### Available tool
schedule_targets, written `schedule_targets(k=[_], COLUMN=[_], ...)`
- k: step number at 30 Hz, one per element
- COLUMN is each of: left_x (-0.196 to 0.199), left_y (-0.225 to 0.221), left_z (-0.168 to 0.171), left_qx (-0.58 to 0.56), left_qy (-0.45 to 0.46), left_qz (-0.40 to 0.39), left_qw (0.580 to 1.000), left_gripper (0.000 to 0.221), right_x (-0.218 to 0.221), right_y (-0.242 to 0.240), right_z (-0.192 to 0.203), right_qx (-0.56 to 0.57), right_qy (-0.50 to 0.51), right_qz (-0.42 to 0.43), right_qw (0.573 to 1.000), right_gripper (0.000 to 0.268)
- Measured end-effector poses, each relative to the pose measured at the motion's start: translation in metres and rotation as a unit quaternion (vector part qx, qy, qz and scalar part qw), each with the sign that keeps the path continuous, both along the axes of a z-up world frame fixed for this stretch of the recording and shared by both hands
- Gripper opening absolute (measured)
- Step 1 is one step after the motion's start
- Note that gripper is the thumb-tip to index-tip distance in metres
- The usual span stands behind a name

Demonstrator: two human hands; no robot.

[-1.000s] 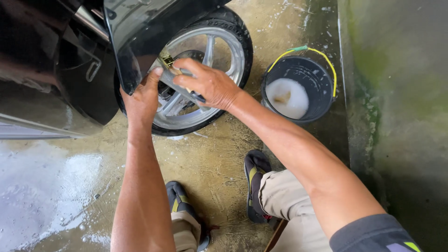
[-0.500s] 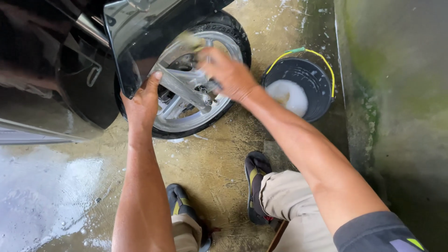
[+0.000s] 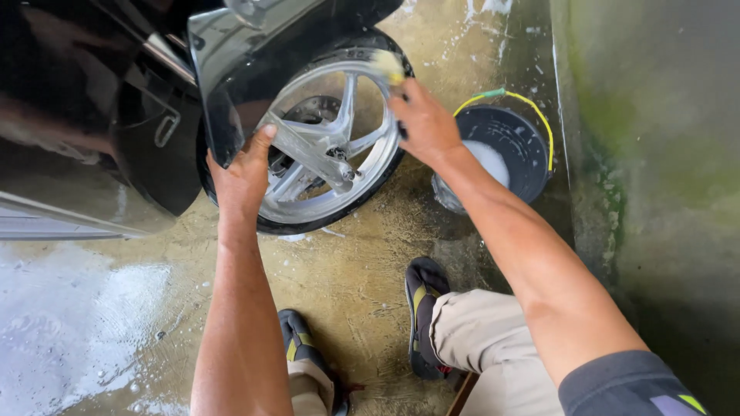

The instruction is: The person kneels beside a motorcycle and scrubs the front wheel rim and spokes with a brush. They repeatedly dip the brush into a bucket of soapy water to clean the wheel thoroughly.

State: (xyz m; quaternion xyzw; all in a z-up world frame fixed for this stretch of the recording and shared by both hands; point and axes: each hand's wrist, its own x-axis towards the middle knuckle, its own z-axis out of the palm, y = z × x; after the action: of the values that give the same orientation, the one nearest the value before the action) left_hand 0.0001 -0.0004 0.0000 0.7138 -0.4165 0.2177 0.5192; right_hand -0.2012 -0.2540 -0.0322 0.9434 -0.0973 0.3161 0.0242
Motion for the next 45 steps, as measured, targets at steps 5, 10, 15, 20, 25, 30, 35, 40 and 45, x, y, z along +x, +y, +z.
schedule_targets(k=[5, 10, 15, 20, 25, 30, 35, 40, 45], left_x=[-0.007, 0.006, -0.008, -0.008, 0.002, 0.006, 0.005, 0.004, -0.011], left_y=[0.014, -0.001, 0.013, 0.012, 0.0, 0.001, -0.002, -0.001, 0.012], left_z=[0.036, -0.003, 0.04, 0.036, 0.009, 0.005, 0.001, -0.003, 0.034], left_qx=[0.022, 0.008, 0.007, 0.006, -0.004, -0.006, 0.005, -0.023, 0.019], left_qy=[0.184, 0.08, 0.194, 0.225, 0.026, 0.033, -0.007, 0.059, 0.215], left_qz=[-0.085, -0.004, -0.093, -0.095, -0.015, -0.022, 0.011, -0.026, -0.08], left_qw=[0.979, 0.997, 0.977, 0.97, 1.0, 0.999, 1.0, 0.998, 0.973], left_gripper=[0.033, 0.052, 0.032, 0.036, 0.054, 0.046, 0.047, 0.051, 0.036], right_x=[0.015, 0.025, 0.03, 0.074, 0.07, 0.067, 0.065, 0.067, 0.072], right_y=[0.018, 0.04, 0.042, 0.086, 0.089, 0.097, 0.079, 0.11, 0.09], right_z=[0.017, 0.027, 0.043, 0.06, 0.075, 0.085, 0.081, 0.083, 0.071], right_qx=[0.074, 0.032, 0.162, 0.464, 0.452, 0.502, 0.486, 0.527, 0.478], right_qy=[-0.019, -0.028, -0.107, -0.245, -0.274, -0.266, -0.287, -0.273, -0.337], right_qz=[0.048, 0.054, 0.047, 0.268, 0.172, 0.161, 0.115, 0.156, 0.105], right_qw=[0.996, 0.998, 0.98, 0.808, 0.831, 0.807, 0.817, 0.79, 0.805], right_gripper=[0.013, 0.023, 0.017, 0.019, 0.02, 0.02, 0.016, 0.018, 0.018])
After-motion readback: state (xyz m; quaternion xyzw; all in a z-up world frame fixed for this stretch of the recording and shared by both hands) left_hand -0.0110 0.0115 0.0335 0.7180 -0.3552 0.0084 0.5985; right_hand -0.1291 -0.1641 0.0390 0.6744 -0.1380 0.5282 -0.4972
